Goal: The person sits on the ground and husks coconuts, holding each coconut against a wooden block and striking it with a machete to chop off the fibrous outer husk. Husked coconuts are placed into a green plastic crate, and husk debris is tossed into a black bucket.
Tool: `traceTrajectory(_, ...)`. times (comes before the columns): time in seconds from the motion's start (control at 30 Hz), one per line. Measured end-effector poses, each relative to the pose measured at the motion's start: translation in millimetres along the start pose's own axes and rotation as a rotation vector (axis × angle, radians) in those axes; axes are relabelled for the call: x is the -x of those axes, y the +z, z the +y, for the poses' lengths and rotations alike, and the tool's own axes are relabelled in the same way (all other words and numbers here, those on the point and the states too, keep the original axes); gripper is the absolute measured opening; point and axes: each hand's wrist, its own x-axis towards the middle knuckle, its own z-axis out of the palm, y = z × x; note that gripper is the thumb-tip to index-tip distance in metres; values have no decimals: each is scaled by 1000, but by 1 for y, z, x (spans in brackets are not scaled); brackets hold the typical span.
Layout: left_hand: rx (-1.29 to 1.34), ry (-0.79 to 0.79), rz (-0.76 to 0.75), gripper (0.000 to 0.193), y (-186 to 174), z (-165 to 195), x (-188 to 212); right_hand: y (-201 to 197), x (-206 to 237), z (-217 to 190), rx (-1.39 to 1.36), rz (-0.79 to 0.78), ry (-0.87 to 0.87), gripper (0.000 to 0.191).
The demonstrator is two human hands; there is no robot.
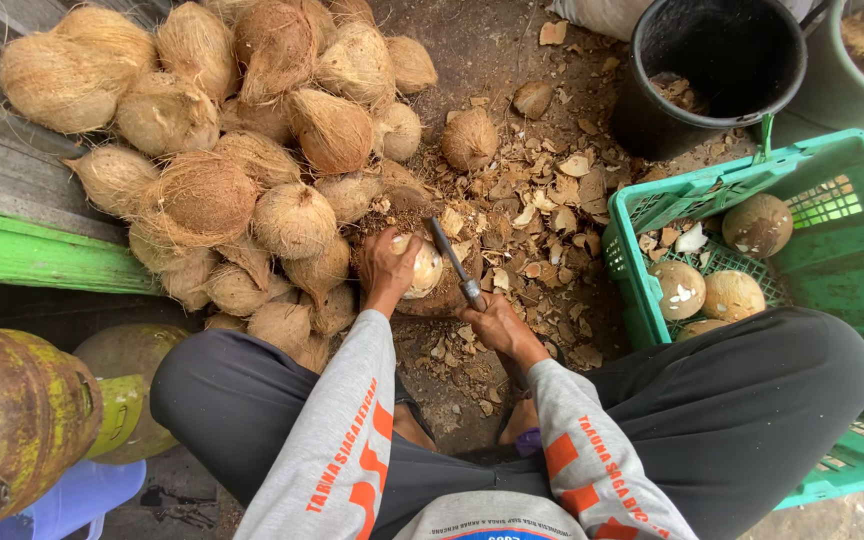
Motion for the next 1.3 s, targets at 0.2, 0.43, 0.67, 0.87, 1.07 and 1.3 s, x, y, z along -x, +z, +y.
traceTrajectory(0.2, -13, -128, -172, 73, -7, -2, -6, 1, 26, -28, 359, 96, -205, 39)
traceTrajectory(0.43, 191, -253, -152, 63, -2, 2, 4, -14, 34, -45, 39, 128, -272, 36)
traceTrajectory(0.67, 207, -286, -98, 46, 1, 14, -1, -21, 59, -41, 312, 249, -272, 25)
traceTrajectory(0.87, 265, -362, 19, 35, 25, 15, 1, -3, 65, -42, 451, 289, -311, 32)
traceTrajectory(1.07, 296, -230, 121, 42, 37, 11, 0, -3, 62, -34, 491, 303, -372, 23)
traceTrajectory(1.3, 248, -331, 130, 35, 36, 11, 2, -11, 37, -18, 451, 265, -215, 19)
